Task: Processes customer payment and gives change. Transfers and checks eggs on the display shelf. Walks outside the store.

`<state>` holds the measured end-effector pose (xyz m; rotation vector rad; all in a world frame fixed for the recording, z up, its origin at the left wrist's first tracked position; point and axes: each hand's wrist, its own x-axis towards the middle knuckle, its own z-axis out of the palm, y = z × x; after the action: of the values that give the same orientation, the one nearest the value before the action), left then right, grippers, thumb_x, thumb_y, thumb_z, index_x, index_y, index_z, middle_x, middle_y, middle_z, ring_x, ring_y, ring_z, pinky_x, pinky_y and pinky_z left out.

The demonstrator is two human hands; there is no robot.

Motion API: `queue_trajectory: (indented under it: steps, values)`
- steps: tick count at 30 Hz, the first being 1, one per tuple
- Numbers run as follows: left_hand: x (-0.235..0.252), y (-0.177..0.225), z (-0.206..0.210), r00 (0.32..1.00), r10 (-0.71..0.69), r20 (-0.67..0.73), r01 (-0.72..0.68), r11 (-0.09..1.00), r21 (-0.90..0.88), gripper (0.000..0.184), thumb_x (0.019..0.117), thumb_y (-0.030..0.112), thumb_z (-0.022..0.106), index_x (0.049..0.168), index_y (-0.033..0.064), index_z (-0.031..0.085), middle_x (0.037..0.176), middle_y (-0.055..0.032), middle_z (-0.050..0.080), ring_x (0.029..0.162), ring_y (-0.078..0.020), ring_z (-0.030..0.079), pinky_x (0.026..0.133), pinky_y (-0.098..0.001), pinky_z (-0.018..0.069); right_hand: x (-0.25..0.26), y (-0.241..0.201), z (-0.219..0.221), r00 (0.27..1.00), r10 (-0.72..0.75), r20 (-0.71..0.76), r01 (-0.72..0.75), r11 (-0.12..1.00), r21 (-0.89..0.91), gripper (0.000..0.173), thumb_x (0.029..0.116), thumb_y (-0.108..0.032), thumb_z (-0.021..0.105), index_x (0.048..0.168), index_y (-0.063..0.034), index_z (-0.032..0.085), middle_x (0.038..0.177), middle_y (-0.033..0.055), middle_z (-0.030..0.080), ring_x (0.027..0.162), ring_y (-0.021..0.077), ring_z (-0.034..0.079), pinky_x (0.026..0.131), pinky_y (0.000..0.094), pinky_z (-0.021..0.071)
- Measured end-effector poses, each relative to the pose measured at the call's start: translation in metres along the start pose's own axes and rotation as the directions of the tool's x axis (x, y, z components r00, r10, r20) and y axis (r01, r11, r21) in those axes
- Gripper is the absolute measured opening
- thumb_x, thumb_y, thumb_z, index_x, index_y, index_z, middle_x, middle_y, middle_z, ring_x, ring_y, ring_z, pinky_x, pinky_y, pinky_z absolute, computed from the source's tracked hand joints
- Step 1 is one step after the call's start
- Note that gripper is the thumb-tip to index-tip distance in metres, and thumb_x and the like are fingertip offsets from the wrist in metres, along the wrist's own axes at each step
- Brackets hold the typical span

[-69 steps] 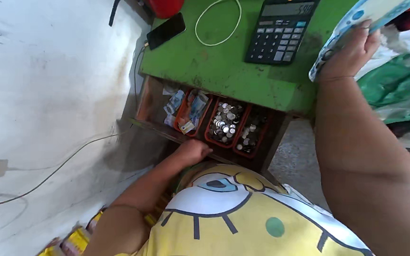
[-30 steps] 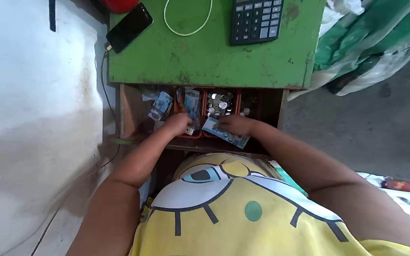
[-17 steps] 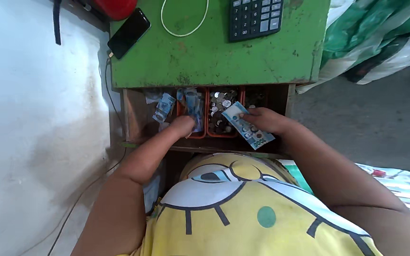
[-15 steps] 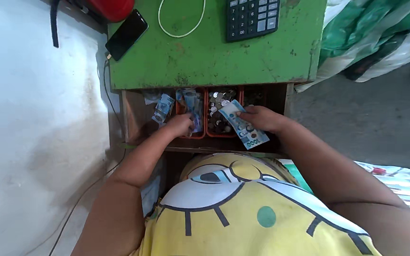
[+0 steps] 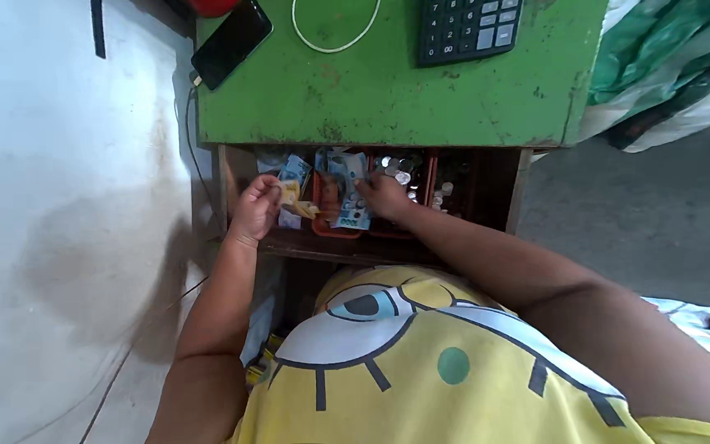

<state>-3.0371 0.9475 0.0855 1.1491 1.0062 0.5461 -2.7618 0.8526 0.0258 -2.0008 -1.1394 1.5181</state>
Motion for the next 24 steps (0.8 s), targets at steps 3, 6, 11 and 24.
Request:
queue_trajectory:
  steps: [3,6,11,24]
  values:
    - [0.006,0.002,0.002,0.966,-0.004,-0.26,0.019,0.998,0.053,0.018,0.1065,0.011,0.05,0.124,0.0067,0.055,0.1,-0.0023,0.066,0.085,-0.0134,0.069,0.078,-0.0371,0.0622,0.011,-0.005,0.029,0.998,-0.012,-0.057,0.008,0.997,-0.08,0.07,0.1004,-0.042,0.064,0.152,-0.0003,0.041,0.151,0.0312,0.041,0.136,0.0469,0.048,0.109,0.0624,0.0435]
    - [0.013,0.0,0.005,0.906,0.048,-0.42,0.067,0.965,0.255,0.023,0.1069,0.014,0.052,0.127,0.0023,0.056,0.103,-0.0076,0.065,0.087,-0.0132,0.067,0.079,-0.035,0.0597,0.008,-0.013,0.036,0.985,-0.042,-0.165,0.017,0.988,-0.156,0.088,0.0941,-0.044,0.071,0.16,-0.0028,0.029,0.159,0.0327,0.028,0.143,0.0511,0.036,0.112,0.0641,0.0388]
    - [0.005,0.011,0.033,0.907,0.382,-0.178,-0.131,0.656,0.743,0.022,0.1058,0.01,0.052,0.117,-0.0043,0.066,0.106,-0.0157,0.072,0.095,-0.0163,0.07,0.088,-0.0339,0.0573,-0.012,-0.044,0.021,0.939,-0.342,0.022,0.334,0.928,0.166,0.053,0.1041,-0.04,0.055,0.141,-0.0021,0.056,0.133,0.0202,0.06,0.119,0.03,0.062,0.101,0.0478,0.052]
    - [-0.002,0.014,0.13,0.986,-0.136,-0.097,0.151,0.973,0.172,0.023,0.0991,0.014,0.068,0.117,-0.0009,0.066,0.099,-0.0094,0.075,0.087,-0.0156,0.073,0.083,-0.0372,0.0627,-0.012,-0.076,-0.012,0.919,-0.032,-0.393,0.324,0.628,0.707,0.009,0.1035,-0.011,0.058,0.107,-0.0039,0.062,0.089,0.003,0.067,0.079,0.0096,0.067,0.076,0.0303,0.0594]
